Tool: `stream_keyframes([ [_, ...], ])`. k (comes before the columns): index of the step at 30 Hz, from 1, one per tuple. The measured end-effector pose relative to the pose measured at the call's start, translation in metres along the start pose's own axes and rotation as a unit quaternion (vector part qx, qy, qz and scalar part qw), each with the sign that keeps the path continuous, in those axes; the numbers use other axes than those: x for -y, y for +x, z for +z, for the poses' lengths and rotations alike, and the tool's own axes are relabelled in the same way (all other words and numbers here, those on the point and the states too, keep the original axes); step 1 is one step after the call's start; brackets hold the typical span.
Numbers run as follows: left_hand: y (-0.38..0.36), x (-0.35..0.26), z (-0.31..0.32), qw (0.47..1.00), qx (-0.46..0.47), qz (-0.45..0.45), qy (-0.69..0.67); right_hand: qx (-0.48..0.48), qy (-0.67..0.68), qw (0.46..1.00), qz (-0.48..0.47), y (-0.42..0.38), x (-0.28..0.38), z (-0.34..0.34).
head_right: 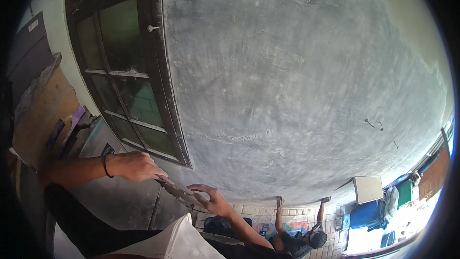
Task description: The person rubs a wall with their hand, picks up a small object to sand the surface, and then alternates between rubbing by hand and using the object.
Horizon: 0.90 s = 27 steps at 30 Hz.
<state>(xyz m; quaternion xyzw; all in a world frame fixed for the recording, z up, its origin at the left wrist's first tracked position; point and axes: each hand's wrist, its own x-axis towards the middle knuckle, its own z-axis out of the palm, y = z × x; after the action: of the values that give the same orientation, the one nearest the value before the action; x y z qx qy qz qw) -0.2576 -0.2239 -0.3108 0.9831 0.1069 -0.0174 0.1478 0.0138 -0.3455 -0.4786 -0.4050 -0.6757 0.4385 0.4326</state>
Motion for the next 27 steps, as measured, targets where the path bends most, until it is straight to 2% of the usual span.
stream_keyframes([
  [23, 0.001, -0.004, -0.004, 1.0, 0.006, 0.003, -0.006, 0.016, 0.008, 1.0, -0.011, 0.005, -0.004, 0.0],
  [25, 0.001, -0.005, -0.004, 1.0, 0.015, -0.001, -0.01, -0.005, -0.018, 1.0, -0.022, 0.007, -0.004, -0.007],
  [27, 0.001, -0.002, -0.002, 1.0, -0.013, 0.016, 0.002, -0.051, -0.053, 0.994, -0.082, 0.015, 0.004, -0.026],
])
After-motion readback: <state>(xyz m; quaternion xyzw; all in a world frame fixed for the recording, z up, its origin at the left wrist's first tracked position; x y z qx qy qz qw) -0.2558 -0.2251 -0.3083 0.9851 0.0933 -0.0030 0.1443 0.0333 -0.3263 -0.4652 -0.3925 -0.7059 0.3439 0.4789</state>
